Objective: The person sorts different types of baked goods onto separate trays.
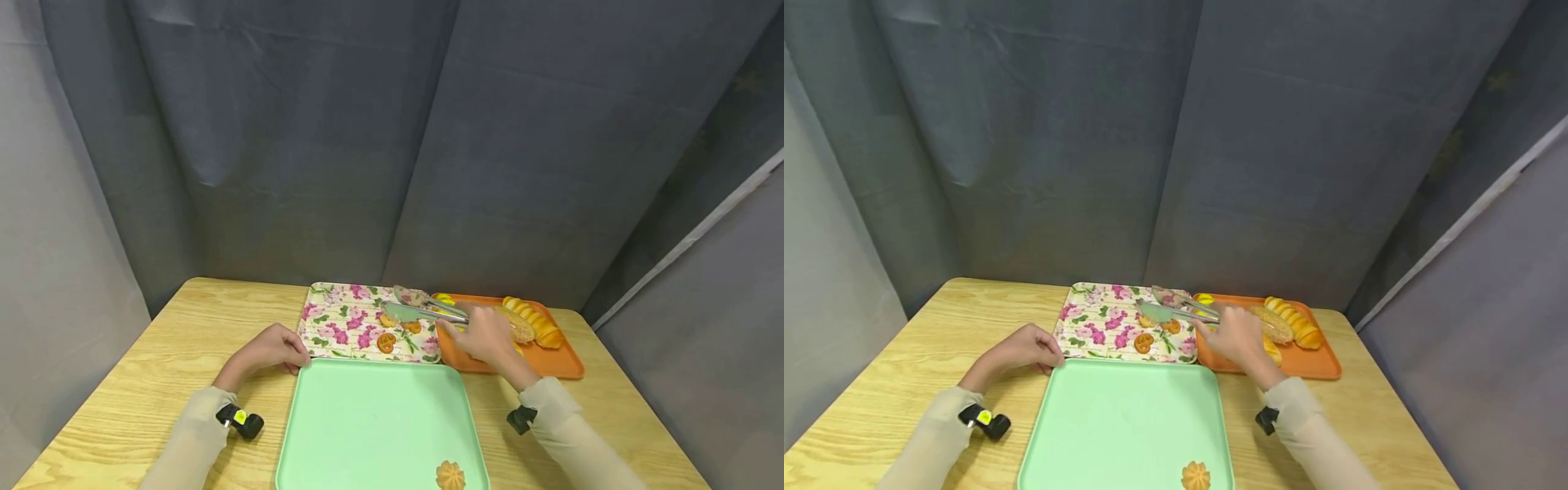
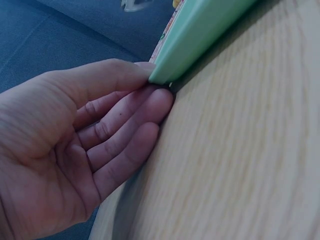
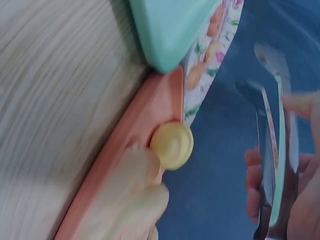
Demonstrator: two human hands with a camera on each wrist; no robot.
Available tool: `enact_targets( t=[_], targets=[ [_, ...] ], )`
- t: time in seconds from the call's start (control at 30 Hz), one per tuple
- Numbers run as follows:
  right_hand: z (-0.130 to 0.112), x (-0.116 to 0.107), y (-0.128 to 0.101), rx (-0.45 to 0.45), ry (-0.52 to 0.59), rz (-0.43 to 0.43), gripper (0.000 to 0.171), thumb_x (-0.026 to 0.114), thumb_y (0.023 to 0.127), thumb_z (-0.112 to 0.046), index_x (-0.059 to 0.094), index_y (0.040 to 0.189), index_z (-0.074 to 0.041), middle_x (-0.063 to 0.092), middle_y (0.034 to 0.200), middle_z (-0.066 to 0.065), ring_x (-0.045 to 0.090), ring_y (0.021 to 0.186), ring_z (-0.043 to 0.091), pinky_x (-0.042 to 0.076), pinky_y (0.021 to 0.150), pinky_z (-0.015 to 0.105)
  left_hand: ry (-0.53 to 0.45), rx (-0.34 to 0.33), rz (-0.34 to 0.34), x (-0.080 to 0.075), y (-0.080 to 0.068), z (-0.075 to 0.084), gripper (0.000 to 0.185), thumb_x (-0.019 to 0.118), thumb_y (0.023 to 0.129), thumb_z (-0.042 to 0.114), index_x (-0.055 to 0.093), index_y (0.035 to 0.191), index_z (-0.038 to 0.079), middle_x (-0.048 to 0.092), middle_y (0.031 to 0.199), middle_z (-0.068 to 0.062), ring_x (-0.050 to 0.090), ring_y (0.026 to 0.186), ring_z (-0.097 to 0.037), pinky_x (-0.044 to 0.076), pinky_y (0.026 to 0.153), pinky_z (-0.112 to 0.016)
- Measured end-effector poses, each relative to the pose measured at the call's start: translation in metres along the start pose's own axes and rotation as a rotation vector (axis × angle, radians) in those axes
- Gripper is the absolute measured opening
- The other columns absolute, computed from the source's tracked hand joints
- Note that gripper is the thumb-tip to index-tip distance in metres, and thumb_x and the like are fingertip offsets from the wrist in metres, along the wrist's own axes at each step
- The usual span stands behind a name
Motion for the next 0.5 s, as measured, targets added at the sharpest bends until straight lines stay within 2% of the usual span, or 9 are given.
enact_targets(
  t=[0.07,0.13,0.23,0.3,0.4,0.5],
  targets=[
    [0.008,-0.005,-0.002,-0.023,0.033,-0.023,0.067,0.07,0.088,-0.062,0.069,0.131,-0.012,0.052,0.052,0.0,0.023,0.043,0.011,0.015,0.041,0.027,-0.003,0.002,0.0,0.0,0.0,0.0,0.015,0.082,0.085,0.016,0.078,0.088,0.002,0.075,0.08,-0.005,0.07,0.064,-0.016,0.06,0.065,-0.033],
    [0.017,-0.01,-0.004,-0.043,0.081,-0.049,0.065,0.073,0.085,-0.062,0.071,0.128,-0.013,0.067,0.067,0.001,0.033,0.047,0.009,0.021,0.043,0.027,-0.002,0.001,0.0,-0.001,0.0,-0.001,0.015,0.082,0.085,0.016,0.078,0.089,0.002,0.075,0.08,-0.005,0.07,0.064,-0.016,0.06,0.065,-0.033],
    [0.029,-0.017,-0.008,-0.089,0.156,-0.104,0.06,0.079,0.082,-0.057,0.074,0.123,-0.014,0.074,0.087,0.0,0.046,0.058,0.009,0.033,0.05,0.027,0.0,-0.003,0.001,-0.001,0.0,-0.002,0.015,0.082,0.085,0.017,0.078,0.089,0.002,0.075,0.08,-0.006,0.07,0.065,-0.016,0.06,0.065,-0.033],
    [0.035,-0.022,-0.011,-0.129,0.223,-0.159,0.057,0.083,0.079,-0.051,0.075,0.12,-0.012,0.072,0.089,-0.002,0.051,0.064,0.009,0.04,0.056,0.026,0.004,-0.006,0.001,-0.002,0.001,-0.002,0.016,0.082,0.085,0.017,0.078,0.089,0.002,0.075,0.08,-0.006,0.07,0.065,-0.016,0.06,0.065,-0.033],
    [0.043,-0.028,-0.018,-0.195,0.336,-0.269,0.051,0.088,0.076,-0.038,0.075,0.115,-0.008,0.066,0.08,-0.003,0.052,0.065,0.009,0.044,0.059,0.024,0.005,-0.004,-0.002,-0.002,0.001,-0.001,0.016,0.082,0.085,0.017,0.079,0.089,0.002,0.075,0.08,-0.006,0.07,0.065,-0.016,0.061,0.065,-0.033],
    [0.047,-0.033,-0.027,-0.287,0.423,-0.36,0.047,0.09,0.075,-0.028,0.076,0.113,-0.004,0.068,0.08,-0.001,0.055,0.066,0.008,0.048,0.06,0.024,0.003,0.0,-0.008,-0.001,0.001,-0.001,0.016,0.082,0.086,0.018,0.079,0.089,0.002,0.075,0.08,-0.006,0.07,0.065,-0.016,0.061,0.066,-0.033]
  ],
)
Point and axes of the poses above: each hand's wrist, its own y-axis towards the middle knuckle, its own x-axis out of the palm, z = x × y, the point moved 3 cm from there along y, towards the middle knuckle
